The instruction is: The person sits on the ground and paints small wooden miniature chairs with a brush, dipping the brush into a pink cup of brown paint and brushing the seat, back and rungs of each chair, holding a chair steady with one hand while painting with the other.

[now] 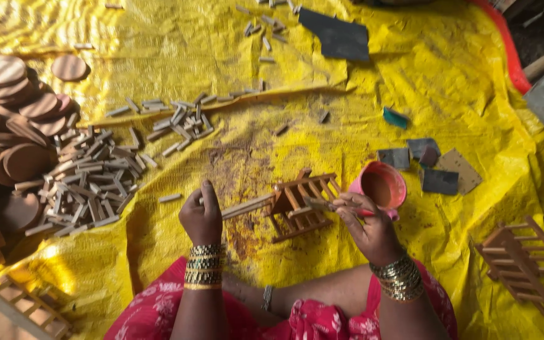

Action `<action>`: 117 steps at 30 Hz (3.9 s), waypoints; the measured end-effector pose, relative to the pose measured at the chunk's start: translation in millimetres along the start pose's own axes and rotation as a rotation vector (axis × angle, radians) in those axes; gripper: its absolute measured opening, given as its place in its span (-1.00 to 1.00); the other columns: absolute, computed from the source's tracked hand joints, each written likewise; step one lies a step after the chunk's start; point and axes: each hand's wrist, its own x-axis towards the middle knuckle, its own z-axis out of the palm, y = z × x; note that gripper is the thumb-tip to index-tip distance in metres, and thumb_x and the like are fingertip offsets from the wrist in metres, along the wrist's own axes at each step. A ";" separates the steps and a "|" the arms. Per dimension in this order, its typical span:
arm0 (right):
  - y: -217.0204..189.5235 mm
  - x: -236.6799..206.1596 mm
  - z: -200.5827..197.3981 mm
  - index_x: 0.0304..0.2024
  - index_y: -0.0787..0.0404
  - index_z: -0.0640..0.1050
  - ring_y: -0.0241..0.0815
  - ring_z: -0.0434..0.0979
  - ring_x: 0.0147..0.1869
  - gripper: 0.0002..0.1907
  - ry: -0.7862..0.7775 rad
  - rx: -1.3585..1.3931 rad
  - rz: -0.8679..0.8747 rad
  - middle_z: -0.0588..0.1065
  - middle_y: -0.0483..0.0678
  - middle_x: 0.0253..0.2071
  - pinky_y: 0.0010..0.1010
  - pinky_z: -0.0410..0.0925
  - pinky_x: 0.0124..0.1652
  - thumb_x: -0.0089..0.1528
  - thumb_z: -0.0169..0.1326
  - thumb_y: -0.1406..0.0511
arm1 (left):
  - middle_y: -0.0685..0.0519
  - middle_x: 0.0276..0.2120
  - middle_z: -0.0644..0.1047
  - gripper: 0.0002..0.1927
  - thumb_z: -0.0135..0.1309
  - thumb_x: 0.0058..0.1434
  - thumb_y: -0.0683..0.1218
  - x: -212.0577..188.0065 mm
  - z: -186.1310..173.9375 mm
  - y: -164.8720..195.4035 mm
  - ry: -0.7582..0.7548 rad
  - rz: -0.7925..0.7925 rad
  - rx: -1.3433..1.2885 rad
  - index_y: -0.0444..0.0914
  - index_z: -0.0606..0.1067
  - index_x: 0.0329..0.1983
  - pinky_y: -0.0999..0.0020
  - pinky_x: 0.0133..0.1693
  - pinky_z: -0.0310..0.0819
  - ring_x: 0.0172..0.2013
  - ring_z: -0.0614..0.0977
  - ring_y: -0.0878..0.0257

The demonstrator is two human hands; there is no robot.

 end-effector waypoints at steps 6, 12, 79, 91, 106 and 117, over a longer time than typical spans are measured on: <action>17.0 -2.5 -11.6 -0.07 0.32 0.49 -0.18 0.61 0.09 -0.86 -0.031 0.267 0.176 0.61 0.03 -0.06 -0.35 0.45 0.14 0.47 0.03 0.33 | 0.24 -0.68 0.36 -0.62 0.07 0.47 -0.02 -3.3 -6.8 -15.4 -0.010 0.134 -0.104 -0.25 0.52 -0.49 0.51 -0.60 -0.03 -0.65 0.26 0.51; 60.9 -10.3 -56.3 0.05 0.34 0.41 -0.16 0.66 0.04 -0.87 0.060 0.436 0.339 0.56 0.13 -0.01 -0.34 0.57 0.07 0.56 0.03 0.36 | 0.27 -0.65 0.21 -0.49 0.06 0.50 -0.08 -4.7 -8.6 -24.5 -0.048 0.238 -0.205 -0.21 0.25 -0.61 0.43 -0.50 -0.11 -0.58 0.14 0.48; 33.7 3.3 26.8 0.02 0.34 0.49 -0.23 0.63 0.08 -0.94 0.219 0.195 0.025 0.58 0.04 -0.01 -0.44 0.50 0.03 0.51 0.07 0.44 | 0.25 -0.68 0.26 -0.52 0.05 0.49 -0.03 -2.0 -7.5 -14.4 0.008 0.182 -0.115 -0.22 0.38 -0.61 0.44 -0.54 -0.07 -0.61 0.18 0.49; 26.7 1.7 37.3 0.02 0.38 0.49 -0.16 0.63 0.08 -0.93 0.148 0.077 -0.085 0.57 0.08 0.01 -0.40 0.49 0.06 0.50 0.08 0.49 | 0.26 -0.69 0.30 -0.53 0.06 0.48 -0.02 -3.1 -7.7 -11.4 -0.004 0.176 -0.136 -0.22 0.42 -0.61 0.46 -0.54 -0.04 -0.61 0.21 0.50; 23.7 -1.4 43.5 0.12 0.37 0.42 -0.14 0.63 0.11 -0.88 0.301 0.298 -0.119 0.55 0.12 0.09 -0.36 0.54 0.14 0.55 0.03 0.48 | 0.25 -0.66 0.39 -0.58 0.06 0.47 0.02 -5.3 -8.8 -3.6 -0.010 0.181 -0.105 -0.25 0.56 -0.51 0.51 -0.54 0.07 -0.60 0.32 0.52; 40.2 8.1 51.1 0.05 0.33 0.43 -0.13 0.66 0.05 -0.94 0.390 0.381 0.040 0.58 0.12 0.01 -0.34 0.57 0.06 0.55 0.01 0.43 | 0.22 -0.66 0.41 -0.57 0.07 0.48 0.02 -6.1 -7.7 0.0 -0.012 0.174 -0.096 -0.26 0.57 -0.51 0.51 -0.54 0.09 -0.60 0.34 0.50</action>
